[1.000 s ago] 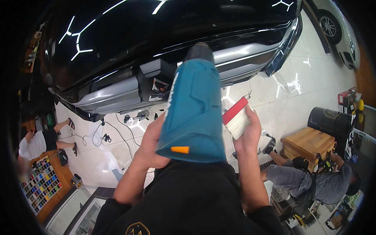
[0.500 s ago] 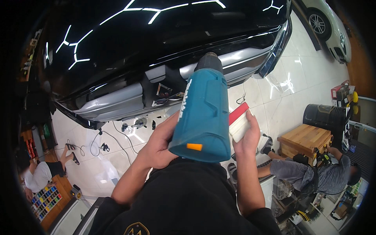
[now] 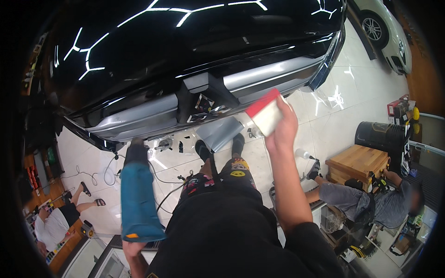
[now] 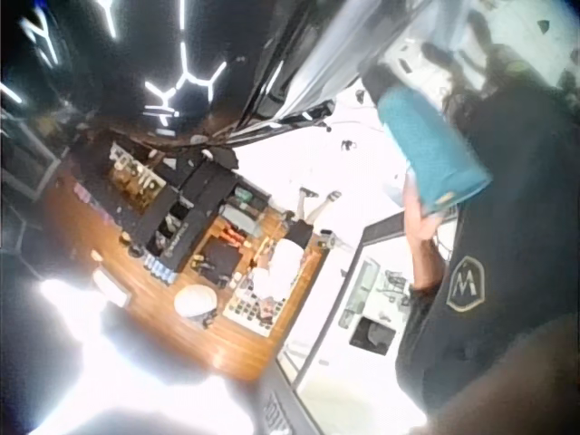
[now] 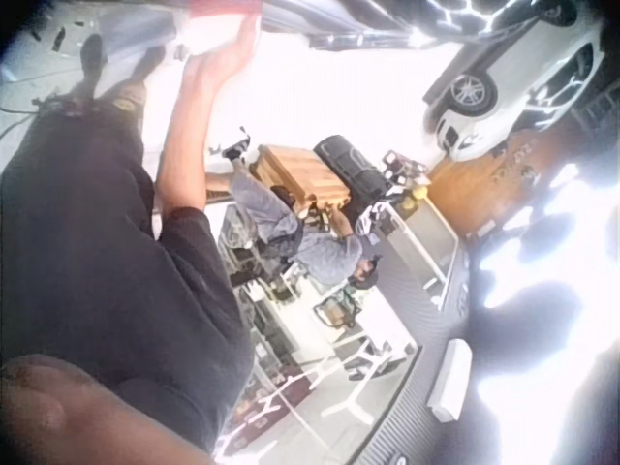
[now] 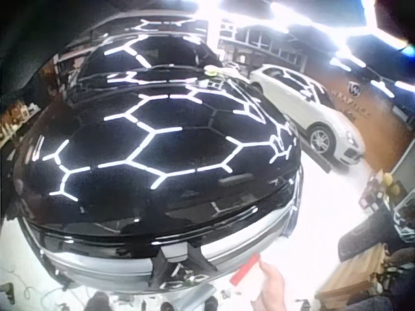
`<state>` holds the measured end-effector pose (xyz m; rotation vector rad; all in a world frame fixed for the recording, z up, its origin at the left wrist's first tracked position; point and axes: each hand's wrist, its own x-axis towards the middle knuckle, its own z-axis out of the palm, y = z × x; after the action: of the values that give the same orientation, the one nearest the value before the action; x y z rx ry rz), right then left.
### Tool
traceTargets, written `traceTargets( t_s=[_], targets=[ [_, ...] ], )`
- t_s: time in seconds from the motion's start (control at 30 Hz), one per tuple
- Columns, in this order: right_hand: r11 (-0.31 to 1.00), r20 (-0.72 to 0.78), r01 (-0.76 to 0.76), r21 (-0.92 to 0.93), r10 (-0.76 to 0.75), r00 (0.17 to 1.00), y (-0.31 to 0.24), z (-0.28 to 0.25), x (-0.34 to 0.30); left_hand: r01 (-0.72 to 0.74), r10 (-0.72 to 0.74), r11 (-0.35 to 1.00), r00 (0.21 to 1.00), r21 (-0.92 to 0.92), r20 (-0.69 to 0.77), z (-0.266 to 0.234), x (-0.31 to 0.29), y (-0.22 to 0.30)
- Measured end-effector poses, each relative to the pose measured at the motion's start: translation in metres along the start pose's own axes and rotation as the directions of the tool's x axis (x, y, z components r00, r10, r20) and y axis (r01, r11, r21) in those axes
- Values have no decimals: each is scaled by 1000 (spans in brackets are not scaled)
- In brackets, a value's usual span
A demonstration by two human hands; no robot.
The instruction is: The person applies a protective film to the front bumper of a black car using a heat gun and a squeegee. They smooth the film over the surface, apply heat to conform it, and press the edges to ensure adhesion.
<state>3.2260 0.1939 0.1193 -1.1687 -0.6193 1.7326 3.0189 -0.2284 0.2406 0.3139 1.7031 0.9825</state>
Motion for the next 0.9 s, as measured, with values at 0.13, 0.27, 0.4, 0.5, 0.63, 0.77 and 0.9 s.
traceTargets(
  t_s=[0.13,0.27,0.4,0.5,0.63,0.77,0.9],
  targets=[
    [993,14,113,-35,-113,994,12,52,33,-29,-74,961,931,-275,-357,-12,-26,-73],
    [972,-71,232,21,-230,971,20,95,39,152,-232,956,913,-250,-335,-26,6,-174],
    [970,-144,243,-27,-244,959,31,107,40,355,-368,928,824,-114,-431,-34,45,-299],
    [959,-155,283,-31,-284,946,29,106,44,598,-526,801,680,-29,-511,-50,66,-395],
    [964,-161,266,-29,-267,950,43,120,47,451,-337,811,881,372,-333,-80,35,-512],
    [953,-219,301,-40,-303,928,45,120,48,566,-490,819,775,93,-400,-86,42,-513],
    [950,-319,305,-70,-311,895,52,142,40,565,-499,822,777,74,-385,-82,51,-495]
  ],
)
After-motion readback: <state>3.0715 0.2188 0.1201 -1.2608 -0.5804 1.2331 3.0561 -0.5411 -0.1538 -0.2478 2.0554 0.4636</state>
